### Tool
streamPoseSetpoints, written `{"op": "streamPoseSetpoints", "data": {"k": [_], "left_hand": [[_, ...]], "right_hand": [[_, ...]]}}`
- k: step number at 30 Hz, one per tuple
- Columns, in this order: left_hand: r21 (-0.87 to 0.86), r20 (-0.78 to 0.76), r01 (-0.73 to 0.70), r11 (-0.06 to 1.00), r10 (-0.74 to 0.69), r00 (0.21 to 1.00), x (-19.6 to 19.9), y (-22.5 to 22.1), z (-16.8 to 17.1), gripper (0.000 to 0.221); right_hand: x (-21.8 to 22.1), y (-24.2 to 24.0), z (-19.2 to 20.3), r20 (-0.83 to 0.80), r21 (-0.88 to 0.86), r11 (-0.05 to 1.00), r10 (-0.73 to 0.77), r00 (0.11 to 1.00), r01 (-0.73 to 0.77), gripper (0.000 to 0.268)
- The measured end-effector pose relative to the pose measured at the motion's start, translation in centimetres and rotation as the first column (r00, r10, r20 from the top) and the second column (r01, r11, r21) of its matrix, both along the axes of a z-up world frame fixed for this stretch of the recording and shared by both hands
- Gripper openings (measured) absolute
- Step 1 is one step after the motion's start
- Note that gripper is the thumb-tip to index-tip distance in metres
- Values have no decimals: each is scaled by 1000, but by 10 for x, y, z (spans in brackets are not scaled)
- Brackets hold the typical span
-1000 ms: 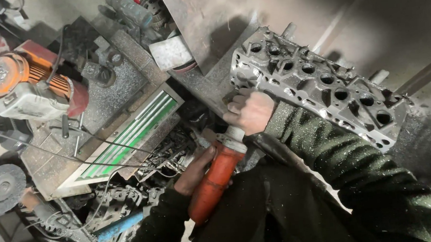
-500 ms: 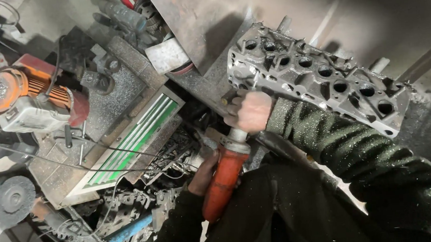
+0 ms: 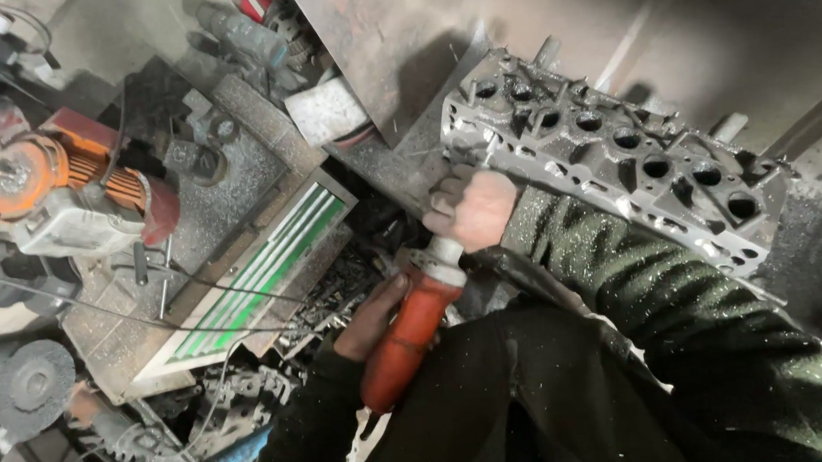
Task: Grinding the surface of a cylinder head using an angle grinder in a workshop environment.
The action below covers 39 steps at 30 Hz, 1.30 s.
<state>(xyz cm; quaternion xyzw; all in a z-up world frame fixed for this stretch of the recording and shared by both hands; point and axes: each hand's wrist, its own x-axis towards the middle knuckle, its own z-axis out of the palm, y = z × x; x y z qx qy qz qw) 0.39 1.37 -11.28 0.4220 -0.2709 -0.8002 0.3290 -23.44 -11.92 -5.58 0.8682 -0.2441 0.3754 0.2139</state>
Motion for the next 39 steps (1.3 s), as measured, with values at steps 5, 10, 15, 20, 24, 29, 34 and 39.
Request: {"op": "streamPoseSetpoints", "data": {"k": [5, 10, 15, 20, 24, 29, 34, 39], "left_hand": [[-156, 314, 85, 984, -32, 949, -21, 14, 67, 89], [131, 75, 103, 986, -113, 991, 10, -7, 38, 60], [-38, 342, 138, 990, -117, 932, -20, 0, 120, 83], [-25, 372, 100, 995, -84, 925, -29, 6, 126, 84], [-18, 339, 51, 999, -42, 940, -44, 16, 133, 102], [68, 135, -58, 996, 48, 990, -38, 29, 51, 69], [20, 257, -122, 992, 113, 960, -72, 52, 69, 61], [175, 38, -206, 963, 202, 979, -63, 50, 2, 73]], "right_hand": [[-10, -34, -53, -55, -16, 970, 241, 969, -242, 20], [-3, -26, -22, -1, -38, 952, 302, 953, -302, 31], [-6, -24, -34, 29, 7, 959, 283, 959, -283, 37], [-6, -16, -13, 36, 21, 956, 292, 956, -292, 38], [-15, -30, -54, -31, 19, 940, 342, 939, -341, 35], [-20, -35, -48, -68, 6, 915, 404, 912, -404, 36], [-31, -46, -69, -246, 110, 918, 397, 884, -382, 26], [-33, -44, -78, -293, 346, 880, 430, 854, -324, 39]]}}
